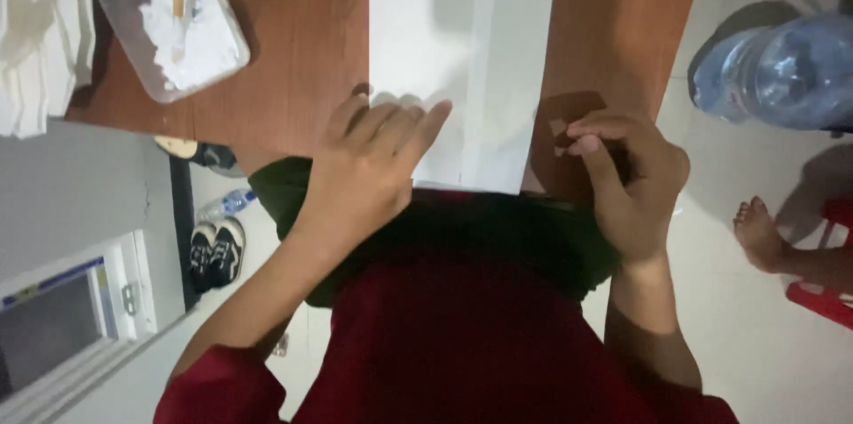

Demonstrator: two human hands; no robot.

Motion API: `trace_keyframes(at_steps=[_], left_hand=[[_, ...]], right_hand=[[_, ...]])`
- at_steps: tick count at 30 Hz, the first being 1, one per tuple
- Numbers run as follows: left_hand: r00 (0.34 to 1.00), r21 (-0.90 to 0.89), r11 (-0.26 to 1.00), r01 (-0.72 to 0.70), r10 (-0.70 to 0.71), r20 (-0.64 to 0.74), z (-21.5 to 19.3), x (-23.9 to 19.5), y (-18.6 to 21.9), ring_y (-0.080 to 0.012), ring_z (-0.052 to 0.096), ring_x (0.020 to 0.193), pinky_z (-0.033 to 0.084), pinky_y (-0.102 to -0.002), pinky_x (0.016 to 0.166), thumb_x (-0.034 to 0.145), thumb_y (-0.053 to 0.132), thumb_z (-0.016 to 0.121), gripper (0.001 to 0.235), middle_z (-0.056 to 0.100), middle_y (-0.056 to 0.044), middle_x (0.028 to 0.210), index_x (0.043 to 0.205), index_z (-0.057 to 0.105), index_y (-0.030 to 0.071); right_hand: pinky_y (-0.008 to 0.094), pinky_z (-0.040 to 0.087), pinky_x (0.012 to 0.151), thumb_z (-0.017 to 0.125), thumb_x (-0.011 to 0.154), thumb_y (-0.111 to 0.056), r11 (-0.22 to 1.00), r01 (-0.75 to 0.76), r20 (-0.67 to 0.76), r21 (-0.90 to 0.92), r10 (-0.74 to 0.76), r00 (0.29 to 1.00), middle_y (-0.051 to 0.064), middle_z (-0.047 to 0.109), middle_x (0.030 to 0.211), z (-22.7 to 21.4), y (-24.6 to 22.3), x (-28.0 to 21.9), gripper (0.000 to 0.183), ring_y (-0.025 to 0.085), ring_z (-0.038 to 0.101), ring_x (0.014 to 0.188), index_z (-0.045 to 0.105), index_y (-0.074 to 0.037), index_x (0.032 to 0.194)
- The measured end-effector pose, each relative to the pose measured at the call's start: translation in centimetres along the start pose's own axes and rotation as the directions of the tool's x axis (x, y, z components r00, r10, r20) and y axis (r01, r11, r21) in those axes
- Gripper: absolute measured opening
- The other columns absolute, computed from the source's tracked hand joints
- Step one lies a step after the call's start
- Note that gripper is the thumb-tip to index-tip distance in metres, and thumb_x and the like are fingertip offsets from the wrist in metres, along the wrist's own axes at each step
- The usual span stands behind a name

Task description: Applying glue to paper templates and folding them to assemble paper bags.

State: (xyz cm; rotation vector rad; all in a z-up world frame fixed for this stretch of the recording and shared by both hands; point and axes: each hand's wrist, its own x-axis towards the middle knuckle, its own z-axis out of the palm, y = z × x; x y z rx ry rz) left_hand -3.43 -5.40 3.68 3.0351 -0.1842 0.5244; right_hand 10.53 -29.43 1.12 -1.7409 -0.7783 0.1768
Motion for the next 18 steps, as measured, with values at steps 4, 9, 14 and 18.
trace_keyframes(at_steps=[4,9,14,18], left_hand=[[0.982,-0.119,0.981,0.153,-0.137,0.129,-2.2,1.9,0.7,-0.0309,0.068,0.076,0.050,-0.052,0.101,0.079,-0.004,0.066,0.053,0.071,-0.012,0.084,0.132,0.068,0.003],[0.942,-0.062,0.961,0.269,-0.249,0.223,-0.5,3.1,-0.9,-0.0326,0.072,0.068,0.052,-0.044,0.094,0.074,0.003,0.066,0.063,0.072,-0.010,0.070,0.136,0.058,0.003],[0.985,-0.072,0.983,0.170,-0.166,0.054,1.1,3.0,-2.2,-0.0232,0.059,0.048,0.053,-0.034,0.072,0.068,0.008,0.071,0.064,0.066,-0.005,0.064,0.131,0.063,0.001],[0.984,-0.140,0.975,0.173,-0.178,-0.020,0.8,2.7,-2.2,-0.0254,0.057,0.051,0.048,-0.034,0.062,0.073,0.011,0.073,0.056,0.066,-0.006,0.065,0.127,0.066,-0.002]], right_hand=[[0.035,0.047,0.079,0.060,0.103,0.002,0.998,0.001,0.068,-0.065,0.004,0.998,0.017,0.066,0.099,1.2,-2.1,0.9,0.010,0.026,0.061,0.084,0.069,0.005,0.107],[0.038,0.046,0.097,0.061,0.097,0.002,0.995,0.084,0.212,-0.061,-0.069,0.975,0.019,0.061,0.119,3.8,-3.6,2.7,0.020,0.031,0.057,0.107,0.061,0.006,0.117],[0.040,0.037,0.096,0.070,0.092,-0.014,0.942,0.216,0.262,-0.258,-0.147,0.954,0.013,0.063,0.111,4.9,-3.1,2.9,0.030,0.026,0.055,0.093,0.066,0.000,0.119],[0.039,0.042,0.086,0.082,0.077,-0.006,0.881,0.268,0.147,-0.390,-0.228,0.962,0.015,0.063,0.101,6.2,-5.6,2.6,0.038,0.030,0.056,0.089,0.068,0.004,0.111]])
